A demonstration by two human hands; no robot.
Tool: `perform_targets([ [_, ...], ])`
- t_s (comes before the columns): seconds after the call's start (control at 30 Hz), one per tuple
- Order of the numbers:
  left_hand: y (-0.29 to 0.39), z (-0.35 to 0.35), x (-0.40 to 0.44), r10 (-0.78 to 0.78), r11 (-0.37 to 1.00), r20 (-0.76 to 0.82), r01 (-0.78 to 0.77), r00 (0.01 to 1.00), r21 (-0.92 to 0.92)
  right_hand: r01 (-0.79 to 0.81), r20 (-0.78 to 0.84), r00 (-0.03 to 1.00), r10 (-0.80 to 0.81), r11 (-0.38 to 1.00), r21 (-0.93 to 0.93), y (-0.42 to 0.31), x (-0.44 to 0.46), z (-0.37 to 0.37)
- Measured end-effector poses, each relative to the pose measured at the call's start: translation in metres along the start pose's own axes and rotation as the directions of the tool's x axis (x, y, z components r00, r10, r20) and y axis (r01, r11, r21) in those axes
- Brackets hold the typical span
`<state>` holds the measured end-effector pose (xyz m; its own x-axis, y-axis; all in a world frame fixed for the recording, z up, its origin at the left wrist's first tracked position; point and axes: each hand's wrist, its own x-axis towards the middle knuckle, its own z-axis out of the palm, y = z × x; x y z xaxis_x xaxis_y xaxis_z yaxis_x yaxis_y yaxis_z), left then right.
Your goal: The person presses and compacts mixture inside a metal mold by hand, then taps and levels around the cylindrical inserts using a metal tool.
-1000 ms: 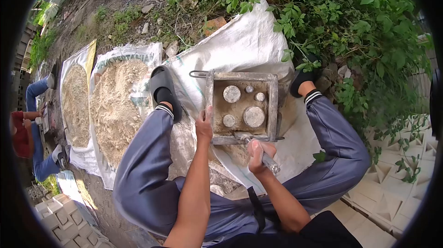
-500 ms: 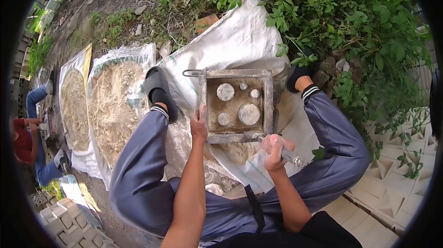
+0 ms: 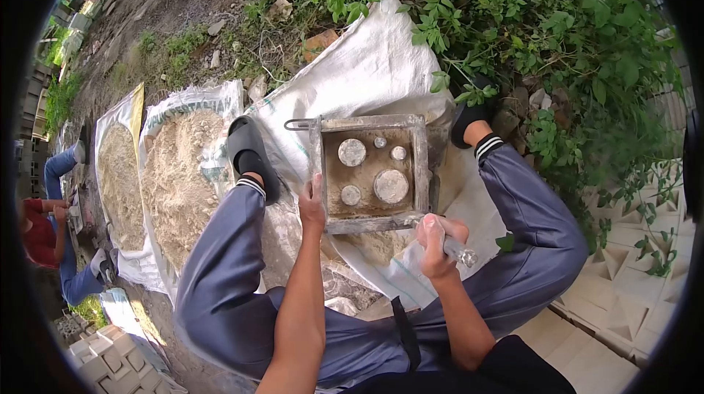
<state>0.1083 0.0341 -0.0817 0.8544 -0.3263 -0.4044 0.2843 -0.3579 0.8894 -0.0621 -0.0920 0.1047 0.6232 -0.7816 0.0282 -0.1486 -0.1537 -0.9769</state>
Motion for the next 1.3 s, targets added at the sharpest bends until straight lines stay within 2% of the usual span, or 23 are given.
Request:
perform_targets([
  [0.13, 0.007, -0.004, -0.003, -0.068, 0.996, 0.061, 0.064, 0.996, 0.06, 0.037, -0.027, 0.999, -0.036, 0.999, 0.03, 0.016, -0.001, 0.003],
  [0.2, 0.008, 0.0, -0.005, -0.024, 1.0, 0.05, 0.024, 0.998, 0.002, -0.009, 0.04, 0.999, 0.012, 0.997, -0.076, 0.013, 0.004, 0.008],
  [0.27, 0.001, 0.002, 0.0, -0.002, 0.999, -0.003, 0.002, 1.0, -0.045, -0.023, 0.029, 0.999, 0.024, 0.998, -0.053, -0.002, 0.0, 0.008],
  [0.33, 0.001, -0.003, -0.003, -0.023, 0.999, 0.001, 0.023, 1.0, -0.033, 0.061, -0.073, 0.996, -0.051, 0.987, 0.148, -0.003, -0.012, 0.009],
  [0.37, 0.005, -0.002, -0.004, -0.023, 0.999, 0.028, 0.024, 0.999, -0.03, 0.004, -0.027, 1.0, 0.001, 0.987, 0.162, 0.014, -0.013, 0.011],
  [0.4, 0.007, -0.001, -0.006, -0.021, 0.999, 0.03, 0.022, 0.999, -0.039, 0.01, -0.027, 1.0, -0.006, 0.988, 0.155, 0.017, -0.011, 0.011],
  [0.47, 0.013, -0.001, -0.005, -0.03, 0.999, 0.022, 0.031, 0.999, -0.017, 0.002, 0.076, 0.997, -0.004, 1.0, 0.02, 0.019, -0.002, 0.015],
  [0.53, 0.01, 0.001, -0.003, -0.01, 1.0, 0.006, 0.009, 1.0, 0.012, -0.038, 0.031, 0.999, 0.037, 0.998, 0.04, 0.004, -0.003, 0.02],
  [0.6, 0.003, -0.004, -0.007, -0.016, 0.999, -0.027, 0.017, 1.0, 0.048, 0.001, -0.051, 0.999, 0.012, 0.972, 0.236, -0.012, -0.014, 0.02],
  [0.67, 0.007, -0.002, -0.005, -0.008, 0.999, 0.018, 0.009, 1.0, -0.033, 0.044, -0.05, 0.998, -0.033, 0.973, 0.228, 0.011, -0.014, 0.028],
  [0.7, 0.011, -0.005, -0.003, -0.051, 0.998, 0.049, 0.049, 0.997, 0.04, 0.038, 0.027, 0.999, -0.042, 0.991, 0.125, 0.013, -0.011, 0.03],
  [0.8, 0.005, 0.002, -0.001, -0.009, 1.0, -0.035, 0.008, 0.999, -0.025, 0.004, 0.082, 0.997, -0.004, 1.0, -0.002, 0.006, -0.012, 0.035],
  [0.93, 0.01, -0.004, -0.005, -0.03, 0.999, 0.014, 0.03, 0.999, 0.041, 0.086, -0.015, 0.996, -0.085, 0.988, 0.128, -0.003, -0.021, 0.04],
  [1.0, 0.008, -0.001, -0.005, -0.022, 0.999, 0.02, 0.022, 1.0, 0.027, 0.085, 0.097, 0.992, -0.083, 0.996, -0.011, 0.012, -0.015, 0.043],
  [1.07, 0.009, 0.0, -0.003, -0.038, 0.999, -0.003, 0.038, 0.999, 0.016, 0.093, 0.111, 0.99, -0.092, 0.996, -0.002, 0.001, -0.01, 0.046],
  [1.13, 0.004, 0.001, 0.002, 0.015, 1.0, -0.016, -0.015, 1.0, -0.018, -0.025, 0.002, 1.0, 0.025, 0.992, 0.125, -0.016, -0.013, 0.048],
  [1.17, 0.0, -0.001, 0.002, -0.006, 1.0, -0.007, 0.006, 1.0, -0.005, 0.029, 0.002, 1.0, -0.029, 0.984, 0.175, -0.016, -0.016, 0.045],
  [1.2, 0.001, -0.003, 0.0, -0.026, 1.0, 0.002, 0.026, 1.0, 0.007, 0.018, 0.01, 1.0, -0.021, 0.984, 0.177, -0.007, -0.019, 0.048],
  [1.27, 0.003, -0.002, -0.004, -0.035, 0.999, 0.024, 0.034, 0.999, 0.009, 0.084, 0.091, 0.992, -0.086, 0.996, 0.022, 0.019, -0.019, 0.05],
  [1.3, 0.004, -0.002, -0.004, -0.047, 0.999, 0.025, 0.047, 0.999, 0.024, 0.034, 0.111, 0.993, -0.039, 0.999, 0.042, 0.023, -0.016, 0.052],
])
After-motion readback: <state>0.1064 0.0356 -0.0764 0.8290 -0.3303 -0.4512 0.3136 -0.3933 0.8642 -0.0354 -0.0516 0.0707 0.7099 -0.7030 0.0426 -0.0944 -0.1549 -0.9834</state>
